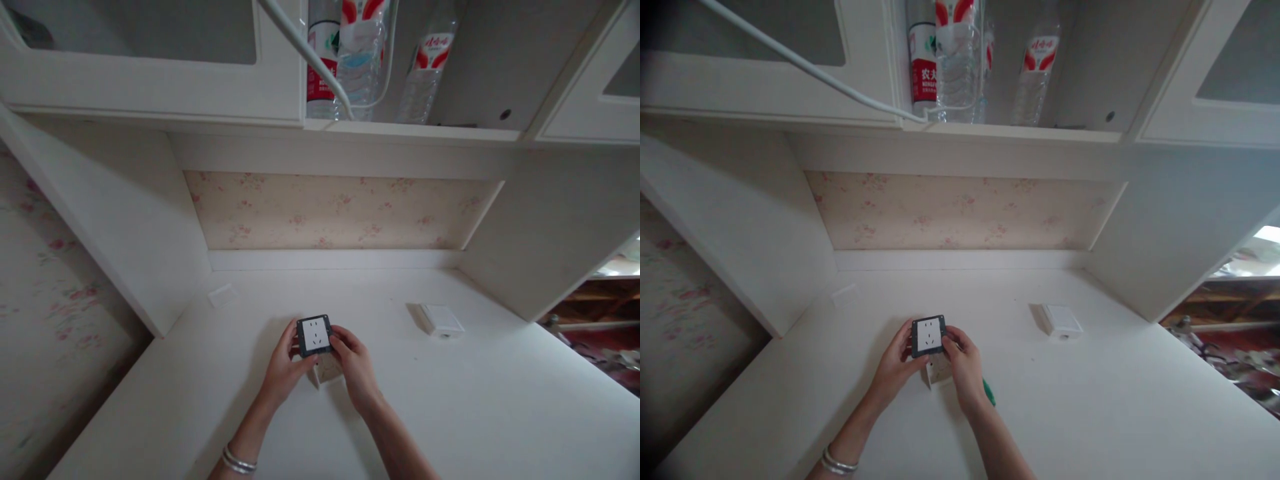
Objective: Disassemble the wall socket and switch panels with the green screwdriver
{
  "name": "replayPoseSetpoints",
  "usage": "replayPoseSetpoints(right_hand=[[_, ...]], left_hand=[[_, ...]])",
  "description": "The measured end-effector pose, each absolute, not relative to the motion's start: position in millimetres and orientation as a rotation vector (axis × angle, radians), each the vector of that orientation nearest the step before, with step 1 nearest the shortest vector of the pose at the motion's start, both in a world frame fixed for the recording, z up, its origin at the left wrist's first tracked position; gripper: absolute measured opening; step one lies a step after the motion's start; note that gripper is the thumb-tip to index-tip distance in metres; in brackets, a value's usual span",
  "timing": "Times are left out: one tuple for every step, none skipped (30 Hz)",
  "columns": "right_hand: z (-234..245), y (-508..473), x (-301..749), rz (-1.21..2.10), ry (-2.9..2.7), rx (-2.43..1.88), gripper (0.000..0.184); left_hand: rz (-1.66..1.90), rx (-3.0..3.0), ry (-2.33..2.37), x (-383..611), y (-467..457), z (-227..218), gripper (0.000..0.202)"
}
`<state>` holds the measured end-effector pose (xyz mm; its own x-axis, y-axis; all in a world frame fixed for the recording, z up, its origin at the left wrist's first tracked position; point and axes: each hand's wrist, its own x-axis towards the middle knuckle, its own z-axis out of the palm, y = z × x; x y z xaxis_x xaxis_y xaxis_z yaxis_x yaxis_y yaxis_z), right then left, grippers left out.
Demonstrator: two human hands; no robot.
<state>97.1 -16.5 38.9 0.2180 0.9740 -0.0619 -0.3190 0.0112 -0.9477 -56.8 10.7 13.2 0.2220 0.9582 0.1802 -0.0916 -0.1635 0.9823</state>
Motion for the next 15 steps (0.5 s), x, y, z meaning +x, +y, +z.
replayPoseSetpoints(right_hand=[[38.3, -14.3, 94.9, 1.204, -0.769, -1.076, 0.031], [37.9, -12.2, 92.7, 1.212, -0.741, -1.067, 0.031], [37.6, -10.4, 90.7, 1.219, -0.709, -1.060, 0.031], [37.4, -8.8, 88.9, 1.227, -0.678, -1.054, 0.032], [37.1, -7.4, 87.4, 1.237, -0.648, -1.047, 0.032], [36.7, -6.3, 86.1, 1.248, -0.624, -1.038, 0.033], [36.0, -5.4, 85.1, 1.259, -0.607, -1.026, 0.033], [35.0, -4.7, 84.5, 1.268, -0.596, -1.018, 0.034], [33.7, -3.9, 84.2, 1.275, -0.591, -1.012, 0.034], [32.1, -3.2, 84.2, 1.281, -0.594, -1.011, 0.035], [30.3, -2.5, 84.6, 1.280, -0.602, -1.016, 0.035], [28.4, -1.8, 85.3, 1.274, -0.616, -1.026, 0.035], [26.8, -1.2, 86.4, 1.265, -0.633, -1.040, 0.035], [25.5, -0.7, 87.8, 1.253, -0.656, -1.052, 0.034], [24.6, -0.5, 89.4, 1.239, -0.682, -1.063, 0.033]], left_hand=[[1.193, 1.372, 0.892, -57.7, 11.3, 13.5, 0.082], [1.193, 1.361, 0.888, -58.6, 11.7, 13.7, 0.082], [1.192, 1.349, 0.889, -59.3, 11.9, 13.9, 0.081], [1.193, 1.338, 0.895, -60.0, 11.9, 14.0, 0.082], [1.191, 1.328, 0.902, -60.6, 11.9, 14.1, 0.082], [1.190, 1.319, 0.908, -61.0, 11.8, 14.2, 0.083], [1.191, 1.309, 0.910, -61.3, 11.7, 14.3, 0.083], [1.193, 1.298, 0.908, -61.5, 11.6, 14.5, 0.083], [1.195, 1.284, 0.904, -61.5, 11.6, 14.9, 0.083], [1.196, 1.271, 0.899, -61.4, 11.5, 15.6, 0.082], [1.195, 1.260, 0.894, -61.1, 11.4, 16.4, 0.082], [1.194, 1.249, 0.886, -60.7, 11.3, 17.3, 0.080], [1.194, 1.236, 0.876, -60.2, 11.1, 18.2, 0.078], [1.197, 1.221, 0.863, -59.5, 10.9, 19.0, 0.076], [1.202, 1.204, 0.851, -58.9, 10.7, 19.6, 0.074]])
